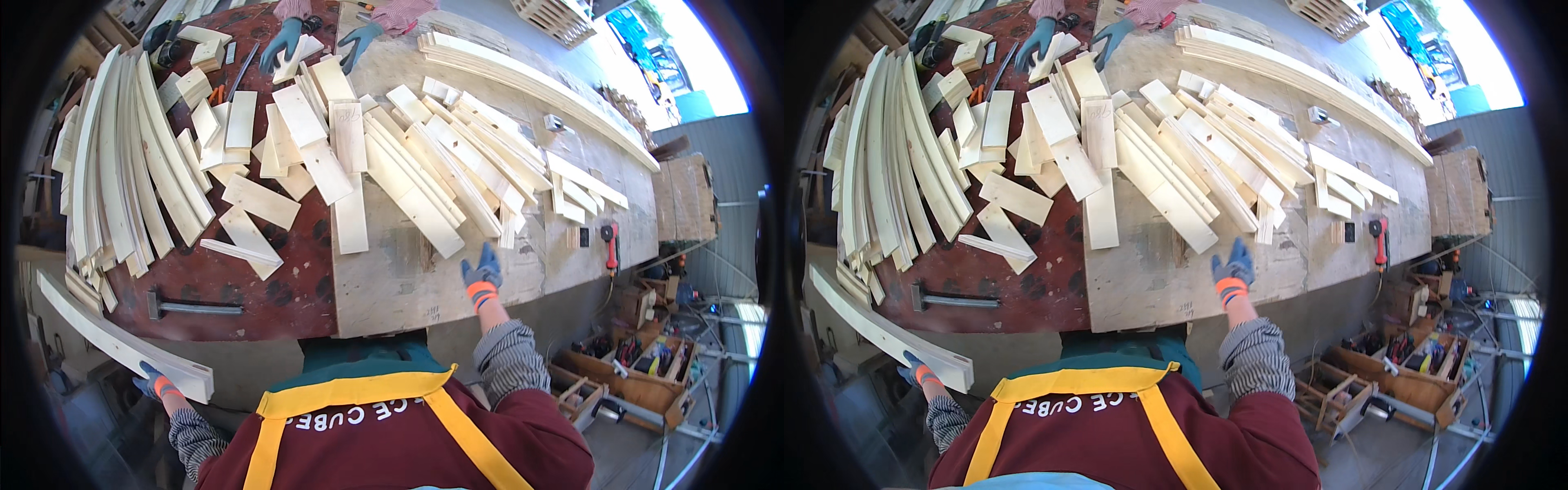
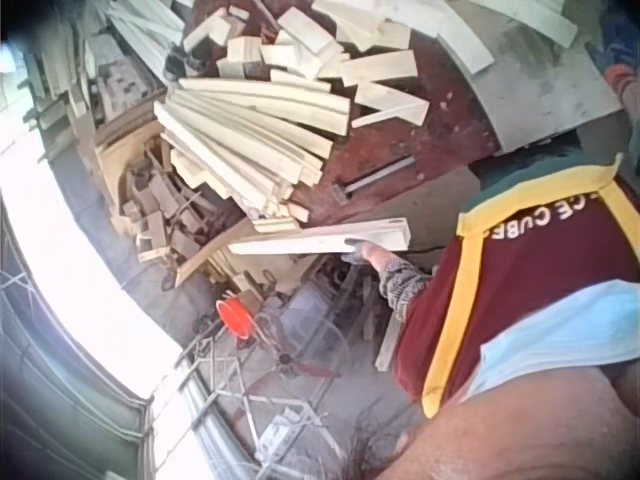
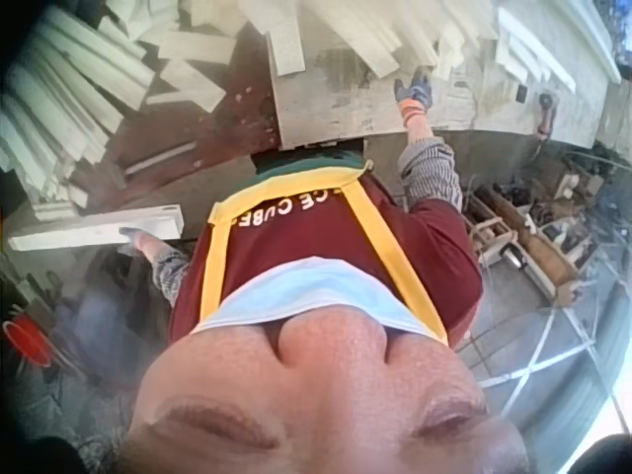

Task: The person assembles wooden frames by aligning planks on a workbench and securing them with a pneumatic nail gun. They repeatedly pick up planks, position them, and drive nails to join the pieces, then set the completed frames aside.

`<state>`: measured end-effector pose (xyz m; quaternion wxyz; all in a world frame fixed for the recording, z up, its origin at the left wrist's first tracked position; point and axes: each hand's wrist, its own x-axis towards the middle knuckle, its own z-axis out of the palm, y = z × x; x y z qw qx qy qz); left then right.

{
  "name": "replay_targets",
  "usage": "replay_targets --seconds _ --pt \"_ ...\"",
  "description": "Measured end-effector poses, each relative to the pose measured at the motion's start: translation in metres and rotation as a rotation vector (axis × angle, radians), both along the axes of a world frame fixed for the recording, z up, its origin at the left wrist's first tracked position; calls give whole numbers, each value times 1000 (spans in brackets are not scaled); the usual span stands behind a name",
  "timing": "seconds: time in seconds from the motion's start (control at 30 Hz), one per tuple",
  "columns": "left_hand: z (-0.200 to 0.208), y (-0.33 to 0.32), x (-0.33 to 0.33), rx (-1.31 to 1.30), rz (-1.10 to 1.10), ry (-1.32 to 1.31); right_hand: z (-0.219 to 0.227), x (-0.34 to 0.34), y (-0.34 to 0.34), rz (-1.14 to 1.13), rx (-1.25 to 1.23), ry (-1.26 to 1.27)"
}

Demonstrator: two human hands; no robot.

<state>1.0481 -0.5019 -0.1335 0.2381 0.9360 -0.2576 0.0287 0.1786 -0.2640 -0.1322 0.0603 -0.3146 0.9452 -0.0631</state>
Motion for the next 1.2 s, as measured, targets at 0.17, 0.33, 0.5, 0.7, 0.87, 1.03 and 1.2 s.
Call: replay_targets --seconds 0.17,0.33,0.5,0.7,0.87,1.03,1.2 --pt "15 74 -131 -205 -449 -89 29 -129 -71 280 131 -194" --pt "-19 229 -285 -174 -670 210 -5 -142 -93 393 77 -232" --pt "34 252 -513 72 -1165 101 17 -171 4 418 -168 -346" --pt "88 233 -689 196 -1733 8 57 -210 178 389 -76 -576" --pt "81 261 -809 216 -2290 -437 88 -219 287 375 262 -696" --pt "38 314 -865 21 -2580 -495 119 -249 355 453 285 -801" --pt "46 369 -890 371 -2502 -288 142 -327 348 615 437 -819"
